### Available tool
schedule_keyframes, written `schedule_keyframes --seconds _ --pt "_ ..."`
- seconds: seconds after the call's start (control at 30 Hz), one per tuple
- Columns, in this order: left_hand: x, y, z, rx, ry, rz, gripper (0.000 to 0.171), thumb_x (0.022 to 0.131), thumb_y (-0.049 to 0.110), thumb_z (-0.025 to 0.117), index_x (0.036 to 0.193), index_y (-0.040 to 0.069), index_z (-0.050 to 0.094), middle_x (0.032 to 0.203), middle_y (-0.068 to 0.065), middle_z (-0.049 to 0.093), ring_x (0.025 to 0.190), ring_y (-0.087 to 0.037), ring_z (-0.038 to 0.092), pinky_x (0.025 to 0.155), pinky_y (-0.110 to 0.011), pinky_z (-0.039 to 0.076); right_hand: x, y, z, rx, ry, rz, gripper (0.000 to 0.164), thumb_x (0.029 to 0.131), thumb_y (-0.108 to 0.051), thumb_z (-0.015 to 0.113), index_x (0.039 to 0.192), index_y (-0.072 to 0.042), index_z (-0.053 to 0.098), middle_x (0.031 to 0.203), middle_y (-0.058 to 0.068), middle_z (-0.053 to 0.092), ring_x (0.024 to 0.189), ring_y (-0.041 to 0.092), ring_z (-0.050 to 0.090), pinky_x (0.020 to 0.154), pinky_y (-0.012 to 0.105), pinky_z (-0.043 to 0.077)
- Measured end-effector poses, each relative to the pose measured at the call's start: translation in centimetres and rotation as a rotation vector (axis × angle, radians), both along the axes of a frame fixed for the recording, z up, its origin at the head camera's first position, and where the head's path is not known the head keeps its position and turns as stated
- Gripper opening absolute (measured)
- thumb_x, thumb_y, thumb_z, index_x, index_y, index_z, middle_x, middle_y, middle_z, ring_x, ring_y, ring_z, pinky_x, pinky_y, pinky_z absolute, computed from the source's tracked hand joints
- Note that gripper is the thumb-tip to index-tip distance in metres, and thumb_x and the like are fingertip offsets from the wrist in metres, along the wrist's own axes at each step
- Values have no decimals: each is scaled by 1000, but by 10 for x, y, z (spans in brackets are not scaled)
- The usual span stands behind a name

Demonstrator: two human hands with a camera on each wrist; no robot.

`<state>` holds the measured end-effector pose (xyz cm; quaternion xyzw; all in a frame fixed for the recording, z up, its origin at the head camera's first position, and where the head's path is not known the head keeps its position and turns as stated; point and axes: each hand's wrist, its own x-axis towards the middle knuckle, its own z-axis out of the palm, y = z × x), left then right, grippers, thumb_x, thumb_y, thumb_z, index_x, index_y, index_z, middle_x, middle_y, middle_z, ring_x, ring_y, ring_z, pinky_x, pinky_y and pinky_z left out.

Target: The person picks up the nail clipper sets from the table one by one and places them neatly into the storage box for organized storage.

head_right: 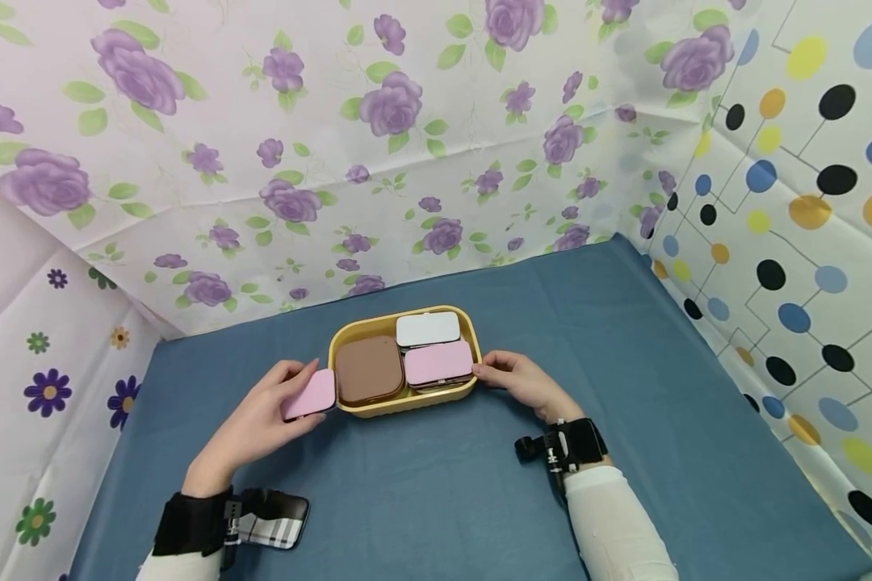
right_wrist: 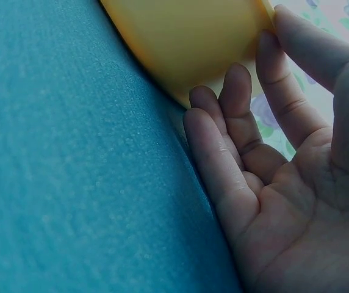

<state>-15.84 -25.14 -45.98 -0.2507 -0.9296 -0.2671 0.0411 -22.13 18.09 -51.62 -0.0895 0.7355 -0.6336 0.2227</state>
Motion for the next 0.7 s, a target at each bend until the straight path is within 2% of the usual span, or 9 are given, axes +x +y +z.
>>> schedule_keyframes --seconds 0.13,0.33,0.7 --pt "-10 9 3 20 18 -17 79 88 39 76 153 11 40 129 1 48 105 -13 47 83 -35 45 -8 3 -16 5 -14 -10 28 97 -31 67 103 -4 65 103 9 61 104 30 57 98 38 48" --pt "-22 24 2 34 32 -46 78 89 35 77 153 11 40 130 -5 48 107 -17 46 84 -38 44 -7 3 -23 15 2 -25 33 96 -36 68 105 -5 66 106 11 62 106 30 57 98 37 48" --pt "-43 48 2 -33 94 60 72 88 38 77 148 10 49 128 -10 51 109 -26 48 94 -53 38 -6 3 -23 36 19 -30 43 93 -44 69 106 -4 65 108 11 60 106 29 56 100 41 47"
